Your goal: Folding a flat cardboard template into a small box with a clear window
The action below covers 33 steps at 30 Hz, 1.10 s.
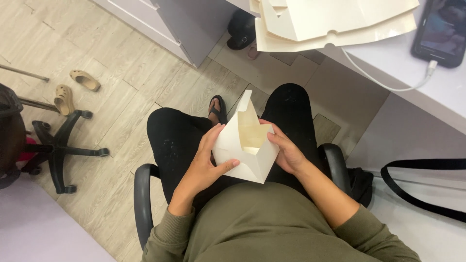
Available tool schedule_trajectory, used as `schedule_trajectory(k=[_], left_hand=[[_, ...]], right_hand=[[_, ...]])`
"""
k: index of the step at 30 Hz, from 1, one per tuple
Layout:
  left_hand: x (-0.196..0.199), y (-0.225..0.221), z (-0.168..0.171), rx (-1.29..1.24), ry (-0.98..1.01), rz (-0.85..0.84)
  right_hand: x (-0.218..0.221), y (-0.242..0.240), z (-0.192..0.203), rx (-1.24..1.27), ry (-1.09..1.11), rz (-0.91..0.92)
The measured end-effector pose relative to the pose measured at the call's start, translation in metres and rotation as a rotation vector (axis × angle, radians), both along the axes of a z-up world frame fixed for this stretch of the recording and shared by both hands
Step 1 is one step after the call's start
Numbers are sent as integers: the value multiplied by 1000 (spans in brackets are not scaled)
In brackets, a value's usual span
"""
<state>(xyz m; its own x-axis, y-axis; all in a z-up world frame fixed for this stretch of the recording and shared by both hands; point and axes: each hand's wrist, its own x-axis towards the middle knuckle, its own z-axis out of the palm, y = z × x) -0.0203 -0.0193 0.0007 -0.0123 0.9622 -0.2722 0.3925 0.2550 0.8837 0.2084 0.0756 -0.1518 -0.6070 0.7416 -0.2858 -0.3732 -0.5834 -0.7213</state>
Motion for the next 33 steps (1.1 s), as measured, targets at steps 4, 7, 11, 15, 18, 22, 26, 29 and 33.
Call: schedule_trajectory(k=[4,7,11,15,18,22,26,29,33], left_hand=[[-5,-6,-1,8,-14,55],[-6,-9,-2,18,-10,74],[-8,-11,-4,39,8,86],[-6,-9,-3,58,41,71],[-1,-6,-3,62,48,41],[6,-4,6,68,76,-11],[7,-2,-5,84,108,-75],[10,0,-10,115,156,-162],[16,6,-9,124,278,-289]], right_hand=[[-13,4,4,5,24,46],[-17,8,1,27,2,112],[-22,9,0,10,14,131],[-19,11,-8,-11,11,116],[-13,10,-6,-15,-10,95],[-7,5,3,-13,-49,59],[2,-2,3,-29,-48,3],[11,-7,6,-48,-46,-35],[22,-17,13,-24,-97,-110]])
